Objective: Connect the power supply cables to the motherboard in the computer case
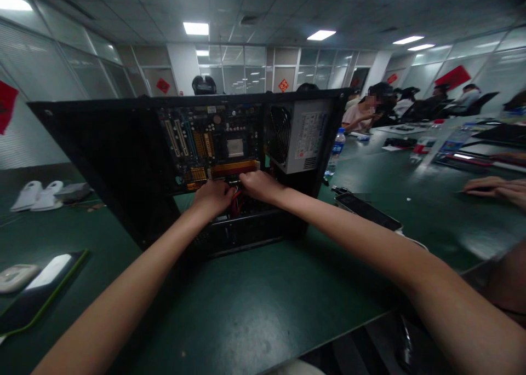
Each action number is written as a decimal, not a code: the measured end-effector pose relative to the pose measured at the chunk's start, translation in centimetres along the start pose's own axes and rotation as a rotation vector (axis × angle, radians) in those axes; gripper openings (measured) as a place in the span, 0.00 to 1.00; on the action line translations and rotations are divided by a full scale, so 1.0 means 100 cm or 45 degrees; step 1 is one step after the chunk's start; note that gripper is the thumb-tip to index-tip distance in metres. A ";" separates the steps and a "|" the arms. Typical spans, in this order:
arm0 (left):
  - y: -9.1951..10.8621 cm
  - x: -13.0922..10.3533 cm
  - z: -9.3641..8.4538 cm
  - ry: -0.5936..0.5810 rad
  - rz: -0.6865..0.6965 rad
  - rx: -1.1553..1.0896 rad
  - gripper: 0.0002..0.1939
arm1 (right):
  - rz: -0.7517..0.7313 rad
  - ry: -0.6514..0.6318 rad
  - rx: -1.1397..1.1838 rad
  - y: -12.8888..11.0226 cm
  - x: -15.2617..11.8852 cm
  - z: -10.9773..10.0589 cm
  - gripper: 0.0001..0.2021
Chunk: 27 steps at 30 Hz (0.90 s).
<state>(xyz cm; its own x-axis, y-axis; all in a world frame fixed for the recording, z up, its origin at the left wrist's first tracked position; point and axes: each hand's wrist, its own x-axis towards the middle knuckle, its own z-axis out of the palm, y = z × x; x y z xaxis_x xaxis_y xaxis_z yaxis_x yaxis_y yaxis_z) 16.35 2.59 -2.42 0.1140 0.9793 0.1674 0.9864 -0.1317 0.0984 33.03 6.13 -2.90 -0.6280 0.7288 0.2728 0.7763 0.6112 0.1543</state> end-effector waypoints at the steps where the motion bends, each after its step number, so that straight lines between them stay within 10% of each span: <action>1: 0.000 0.000 0.000 -0.001 0.000 -0.002 0.24 | -0.009 0.000 -0.001 0.000 0.000 0.000 0.12; 27: -0.002 -0.002 -0.001 0.007 0.032 0.013 0.23 | -0.038 -0.010 -0.096 -0.002 0.001 0.000 0.14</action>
<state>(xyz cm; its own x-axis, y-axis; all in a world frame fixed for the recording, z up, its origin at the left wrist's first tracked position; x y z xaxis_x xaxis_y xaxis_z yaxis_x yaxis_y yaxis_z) 16.14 2.36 -2.42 0.1385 0.9748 0.1751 0.9844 -0.1549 0.0839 32.83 6.03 -2.90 -0.6514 0.7131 0.2592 0.7587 0.6081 0.2337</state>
